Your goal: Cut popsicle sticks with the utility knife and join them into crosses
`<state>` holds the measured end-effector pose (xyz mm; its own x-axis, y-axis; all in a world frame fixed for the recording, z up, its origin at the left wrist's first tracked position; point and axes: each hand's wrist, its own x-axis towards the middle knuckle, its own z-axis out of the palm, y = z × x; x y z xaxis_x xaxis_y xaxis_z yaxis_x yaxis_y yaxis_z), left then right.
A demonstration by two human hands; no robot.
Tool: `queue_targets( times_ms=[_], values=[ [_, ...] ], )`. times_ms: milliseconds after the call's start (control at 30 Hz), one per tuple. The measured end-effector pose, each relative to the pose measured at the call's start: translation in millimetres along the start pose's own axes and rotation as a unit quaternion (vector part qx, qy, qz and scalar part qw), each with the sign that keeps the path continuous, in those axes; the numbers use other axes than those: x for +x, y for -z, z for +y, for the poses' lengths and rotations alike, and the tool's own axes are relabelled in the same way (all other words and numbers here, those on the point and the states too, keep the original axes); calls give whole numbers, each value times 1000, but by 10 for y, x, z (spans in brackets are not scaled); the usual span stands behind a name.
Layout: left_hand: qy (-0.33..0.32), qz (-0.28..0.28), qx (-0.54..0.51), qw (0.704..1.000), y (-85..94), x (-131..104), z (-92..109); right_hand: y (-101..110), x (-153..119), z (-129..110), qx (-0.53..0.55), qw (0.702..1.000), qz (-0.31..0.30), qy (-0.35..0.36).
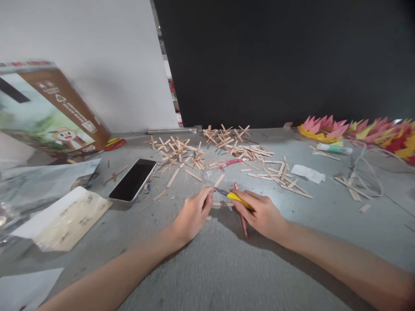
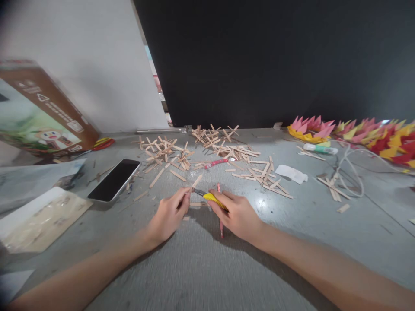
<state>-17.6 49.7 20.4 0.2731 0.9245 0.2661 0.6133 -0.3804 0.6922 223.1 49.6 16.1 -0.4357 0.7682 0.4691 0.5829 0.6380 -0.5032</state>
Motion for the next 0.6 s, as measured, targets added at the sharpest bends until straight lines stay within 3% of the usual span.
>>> queue_targets(
  times_ms=[467,600],
  values=[
    [3,-34,65,997,8,5,-1,-7,-20,58,-68,997,-4,20],
    [-24,-56,120,991,-7,6,-56,-8,-18,58,-65,998,-13,15]
  ],
)
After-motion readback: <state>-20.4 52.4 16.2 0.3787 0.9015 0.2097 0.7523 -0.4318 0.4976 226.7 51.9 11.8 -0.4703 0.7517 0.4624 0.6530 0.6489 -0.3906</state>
